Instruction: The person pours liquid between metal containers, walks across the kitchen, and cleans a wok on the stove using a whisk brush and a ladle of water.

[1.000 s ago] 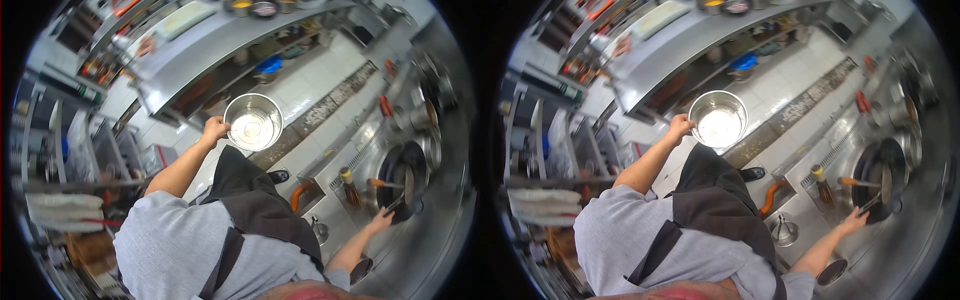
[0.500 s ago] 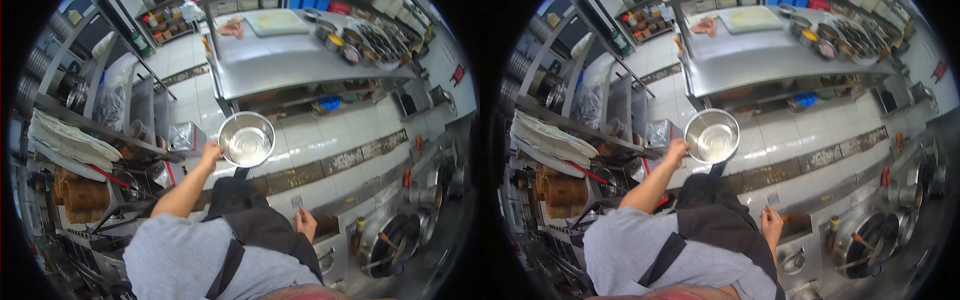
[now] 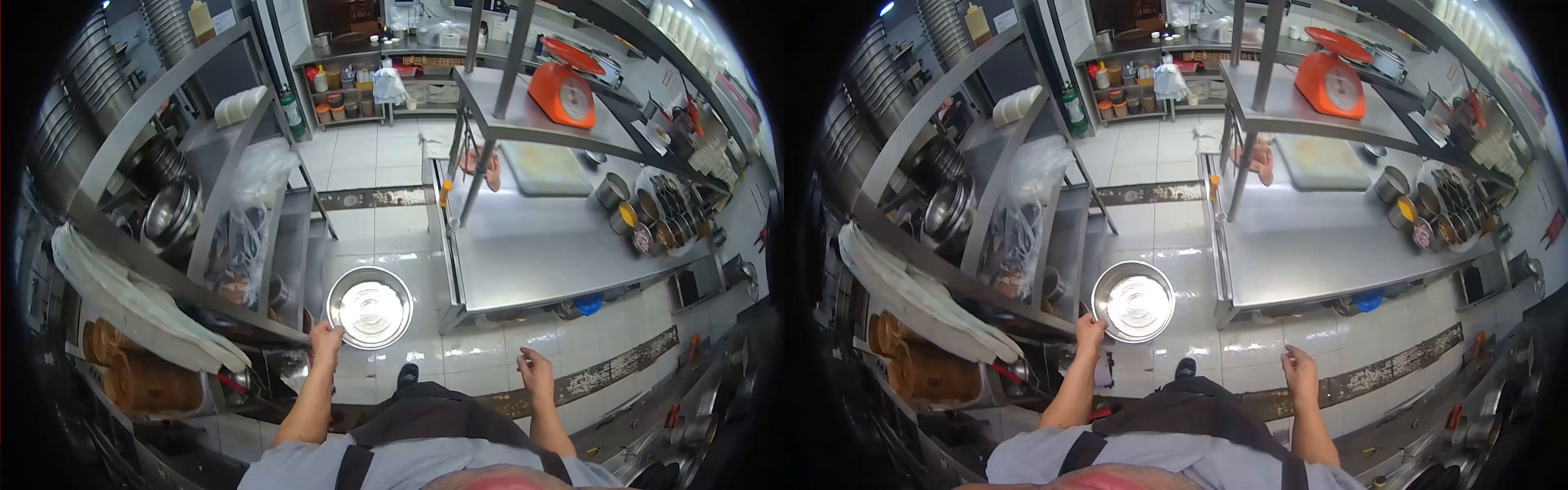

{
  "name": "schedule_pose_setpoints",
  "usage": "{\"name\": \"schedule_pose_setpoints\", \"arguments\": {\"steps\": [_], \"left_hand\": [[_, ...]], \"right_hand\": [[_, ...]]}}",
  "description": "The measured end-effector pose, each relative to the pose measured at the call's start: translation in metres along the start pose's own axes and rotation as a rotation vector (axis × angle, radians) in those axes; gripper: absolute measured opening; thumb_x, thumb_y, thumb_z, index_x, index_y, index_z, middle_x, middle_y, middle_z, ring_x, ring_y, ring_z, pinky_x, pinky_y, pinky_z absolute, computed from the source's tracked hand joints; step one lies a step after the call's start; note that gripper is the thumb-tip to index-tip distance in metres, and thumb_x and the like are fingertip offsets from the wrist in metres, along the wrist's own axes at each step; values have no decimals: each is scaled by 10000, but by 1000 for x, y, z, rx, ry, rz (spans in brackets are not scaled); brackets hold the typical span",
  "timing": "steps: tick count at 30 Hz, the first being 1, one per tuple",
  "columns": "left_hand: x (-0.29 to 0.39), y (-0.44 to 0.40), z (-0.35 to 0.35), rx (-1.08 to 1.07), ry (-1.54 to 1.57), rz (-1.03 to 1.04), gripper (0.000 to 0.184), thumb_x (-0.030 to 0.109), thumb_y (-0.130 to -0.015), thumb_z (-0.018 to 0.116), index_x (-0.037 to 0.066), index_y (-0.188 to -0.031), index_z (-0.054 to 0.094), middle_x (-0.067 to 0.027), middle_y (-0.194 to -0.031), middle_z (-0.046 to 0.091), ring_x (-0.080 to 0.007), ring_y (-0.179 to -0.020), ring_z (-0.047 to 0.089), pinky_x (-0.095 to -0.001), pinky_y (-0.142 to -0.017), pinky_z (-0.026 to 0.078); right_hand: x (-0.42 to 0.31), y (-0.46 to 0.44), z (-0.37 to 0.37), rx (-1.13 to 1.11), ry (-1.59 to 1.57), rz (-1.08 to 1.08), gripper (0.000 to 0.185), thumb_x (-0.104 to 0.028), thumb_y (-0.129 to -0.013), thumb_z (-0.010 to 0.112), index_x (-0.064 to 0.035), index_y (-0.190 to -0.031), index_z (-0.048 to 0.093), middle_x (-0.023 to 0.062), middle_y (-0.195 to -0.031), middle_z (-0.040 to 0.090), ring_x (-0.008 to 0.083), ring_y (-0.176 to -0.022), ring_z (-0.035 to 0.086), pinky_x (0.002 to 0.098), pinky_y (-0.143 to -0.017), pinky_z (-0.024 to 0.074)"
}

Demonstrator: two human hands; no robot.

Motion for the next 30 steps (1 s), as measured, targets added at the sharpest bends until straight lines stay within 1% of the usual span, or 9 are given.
{"name": "schedule_pose_setpoints", "arguments": {"steps": [4, 8, 12, 19, 21, 22, 25, 27, 30], "left_hand": [[25, -38, -27, 134, 6, 45, 215, 22, -603, 615, 20, -528, 413, -10, -513, 414, -99, -489, 377, -316, -443, 310], [79, -75, 17, -61, 521, -190, 184, -70, -657, 550, 67, -610, 437, -62, -645, 526, -175, -503, 537, -338, -453, 510], [131, -140, 76, -192, 574, -116, 174, -59, -664, 549, 69, -623, 438, -53, -659, 534, -160, -548, 544, -326, -487, 512], [207, -217, 115, -197, 555, -44, 137, -43, -628, 536, 61, -663, 455, -21, -653, 489, -133, -570, 493, -305, -533, 469], [198, -236, 107, -144, 491, -31, 144, -47, -616, 533, 64, -660, 451, -41, -668, 508, -141, -573, 509, -290, -514, 457], [186, -251, 108, -122, 463, -45, 139, -47, -620, 532, 57, -660, 449, -56, -677, 516, -159, -576, 529, -303, -502, 475], [164, -272, 103, -47, 373, -145, 123, -47, -632, 525, 42, -660, 445, -83, -692, 532, -198, -584, 568, -338, -487, 520], [151, -283, 103, 10, 321, -232, 112, -48, -640, 518, 33, -659, 443, -95, -698, 538, -220, -589, 588, -360, -484, 547], [149, -314, 114, 1, 245, -284, 92, -48, -662, 499, 23, -661, 442, -108, -693, 539, -246, -585, 602, -406, -509, 579]], "right_hand": [[-40, -41, 38, -117, 51, -132, 261, -119, -800, 620, 13, -1025, 626, 122, -802, 652, 191, -622, 635, 288, -584, 504], [-32, -52, 54, -115, 99, -100, 271, -151, -795, 627, -7, -1025, 631, 135, -777, 657, 210, -618, 631, 315, -599, 505], [-20, -60, 54, -118, 145, 25, 247, -176, -781, 627, -43, -987, 654, 138, -809, 660, 286, -688, 635, 358, -680, 508], [-56, -157, 66, -41, -88, 18, 243, -213, -839, 591, -9, -955, 655, 125, -700, 661, 192, -572, 634, 298, -567, 498], [-119, -201, 65, -178, 45, -20, 280, -283, -836, 616, -31, -735, 684, 91, -538, 613, 183, -488, 607, 268, -508, 481], [-128, -223, 79, -173, 31, -195, 348, -325, -828, 626, -33, -641, 660, 76, -501, 593, 165, -465, 597, 266, -489, 473], [-209, -271, 102, -222, -34, -701, 413, -280, -793, 674, -56, -489, 507, 128, -447, 442, 305, -392, 452, 357, -414, 367], [-251, -288, 114, -237, -62, -920, 416, -281, -783, 688, -63, -494, 484, 105, -456, 456, 273, -392, 468, 342, -409, 367], [-289, -314, 134, -343, -263, -854, 373, -294, -779, 695, -70, -544, 512, 78, -456, 458, 234, -388, 475, 333, -401, 357]]}}
Point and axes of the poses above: each hand's wrist, its own y-axis away from the middle knuckle, its own z-axis out of the palm, x = y × z, the point moved 4 cm from there along -y, towards the middle knuckle
